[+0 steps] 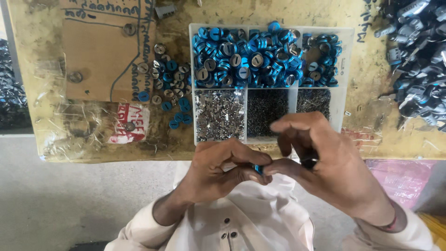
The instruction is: The person assembles small lock cylinders by hand. They pick a metal cylinder, insert a spring, place a blue plastic cap, and add a metal pin, repeating the sequence with multiple units on a cluttered workbench.
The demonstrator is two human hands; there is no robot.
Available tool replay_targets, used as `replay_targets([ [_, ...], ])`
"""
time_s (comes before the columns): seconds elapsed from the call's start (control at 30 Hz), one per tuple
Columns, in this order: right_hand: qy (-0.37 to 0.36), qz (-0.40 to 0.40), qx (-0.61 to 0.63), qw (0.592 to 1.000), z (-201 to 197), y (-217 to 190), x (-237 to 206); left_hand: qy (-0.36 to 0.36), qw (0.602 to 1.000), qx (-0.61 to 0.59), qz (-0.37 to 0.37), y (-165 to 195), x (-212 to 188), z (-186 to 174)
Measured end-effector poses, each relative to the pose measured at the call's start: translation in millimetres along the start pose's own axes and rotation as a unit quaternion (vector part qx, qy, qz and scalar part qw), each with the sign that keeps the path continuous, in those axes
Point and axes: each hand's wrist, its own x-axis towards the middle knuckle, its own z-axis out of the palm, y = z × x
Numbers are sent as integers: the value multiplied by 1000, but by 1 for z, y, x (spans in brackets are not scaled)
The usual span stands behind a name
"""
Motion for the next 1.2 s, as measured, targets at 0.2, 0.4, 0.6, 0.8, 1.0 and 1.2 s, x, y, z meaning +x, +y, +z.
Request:
replay_targets([
  [0.2,314,-18,369,875,19,-22,-6,7,998,-47,33,-7,-1,5],
  [0.4,303,-130,237,914,49,-16,-4,13,998,-53,28,-6,-1,10],
  [0.6,225,-172,200,938,49,-1,-7,45,998,11,33,-5,-4,13],
  [0.8,41,-296,72,952,26,8,9,-22,992,-122,-32,-9,-4,4],
  [1.0,-16,-393,-23,919,22,7,16,-33,960,-264,-89,-8,-7,4],
  [1.2,-6,-351,-59,934,16,-7,18,-7,948,-305,-90,-4,3,3],
])
